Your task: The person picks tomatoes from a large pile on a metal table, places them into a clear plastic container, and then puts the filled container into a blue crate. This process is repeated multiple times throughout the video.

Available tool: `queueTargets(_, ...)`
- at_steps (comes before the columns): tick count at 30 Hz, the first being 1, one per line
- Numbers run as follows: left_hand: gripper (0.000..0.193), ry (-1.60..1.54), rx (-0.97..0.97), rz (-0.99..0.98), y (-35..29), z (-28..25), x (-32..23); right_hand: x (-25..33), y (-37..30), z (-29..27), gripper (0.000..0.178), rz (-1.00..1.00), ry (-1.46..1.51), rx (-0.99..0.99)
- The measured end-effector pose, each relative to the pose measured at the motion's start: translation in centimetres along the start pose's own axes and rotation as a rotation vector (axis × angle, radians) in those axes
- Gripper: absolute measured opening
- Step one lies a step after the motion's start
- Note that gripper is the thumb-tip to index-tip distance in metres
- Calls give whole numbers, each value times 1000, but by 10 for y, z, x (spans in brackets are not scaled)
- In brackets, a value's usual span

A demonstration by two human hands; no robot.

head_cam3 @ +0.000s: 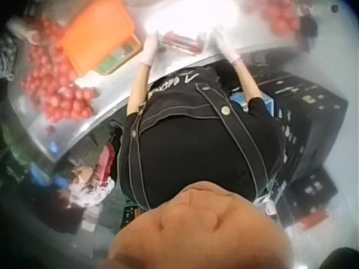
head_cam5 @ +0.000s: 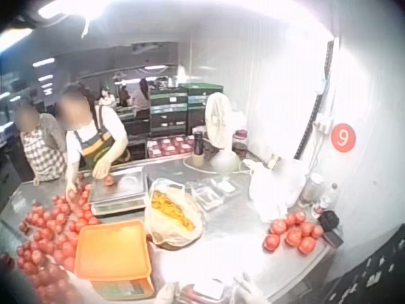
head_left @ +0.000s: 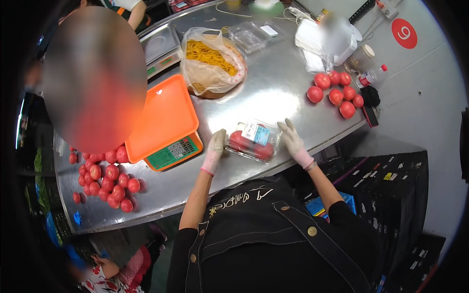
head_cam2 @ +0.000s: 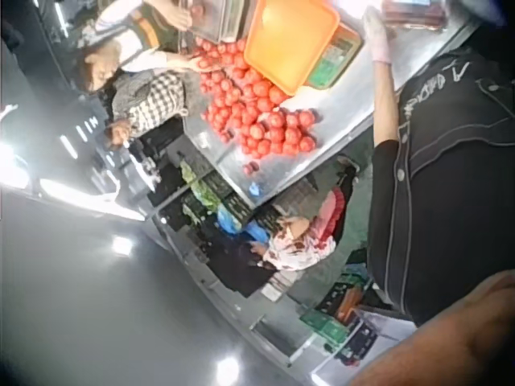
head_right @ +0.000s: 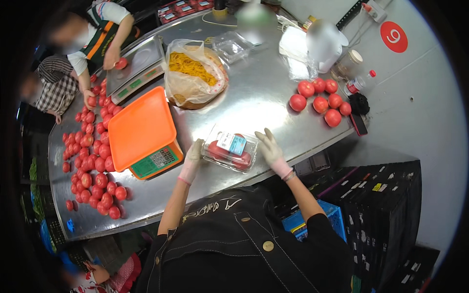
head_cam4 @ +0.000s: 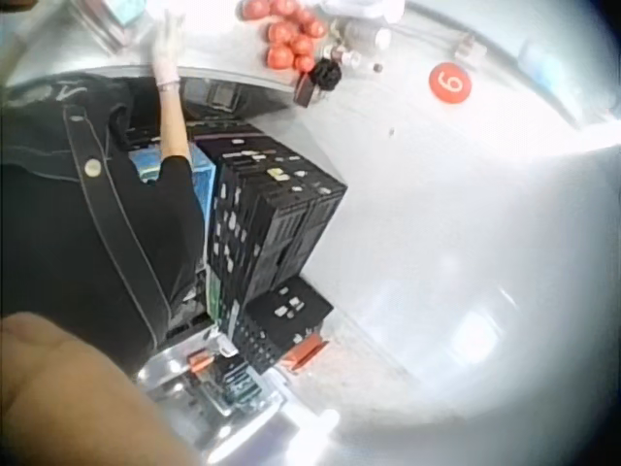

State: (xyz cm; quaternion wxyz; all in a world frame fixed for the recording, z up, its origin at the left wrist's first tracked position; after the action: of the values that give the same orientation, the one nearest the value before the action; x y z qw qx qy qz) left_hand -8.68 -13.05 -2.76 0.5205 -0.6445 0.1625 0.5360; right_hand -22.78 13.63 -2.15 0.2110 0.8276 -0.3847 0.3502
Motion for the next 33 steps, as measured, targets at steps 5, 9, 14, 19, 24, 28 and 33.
queueTargets(5, 35, -86, 204, -30, -10, -7, 4, 30, -55, 20, 57, 529, 753, 149)
queueTargets(9, 36, -92, 215, -88, -13, -13, 4, 40, -61, 31, 49, 607, 901, 177)
queueTargets(14, 35, -347, 124, -119, -7, -20, 18, 25, -54, 16, 44, 299, 241, -103)
queueTargets(19, 40, 575, -102, 556, -15, -8, -9, 73, -8, -17, 34, 79, -33, -7)
queueTargets(24, 54, 1321, 128, 816, -22, 63, -48, 113, 40, 8, 31, -422, -489, 205)
queueTargets(28, 55, 1410, 151, 619, -21, 65, -46, 125, 51, 28, 28, -624, -606, 310)
queueTargets(33, 56, 1080, 137, 616, -20, 51, -21, 133, 50, 33, 37, -522, -610, 440)
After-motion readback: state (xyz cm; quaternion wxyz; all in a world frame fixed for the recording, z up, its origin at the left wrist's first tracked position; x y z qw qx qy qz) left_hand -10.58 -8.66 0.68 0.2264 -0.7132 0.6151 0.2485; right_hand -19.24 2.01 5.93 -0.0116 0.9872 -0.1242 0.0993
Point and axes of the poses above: each hand's wrist, its own y-axis towards the middle knuckle, its own z-axis out of the palm, x = y × z, the point moved 5 cm from there along y, towards the middle knuckle, and after that the axes turned 3 degrees about x, right-handed, at the moved point
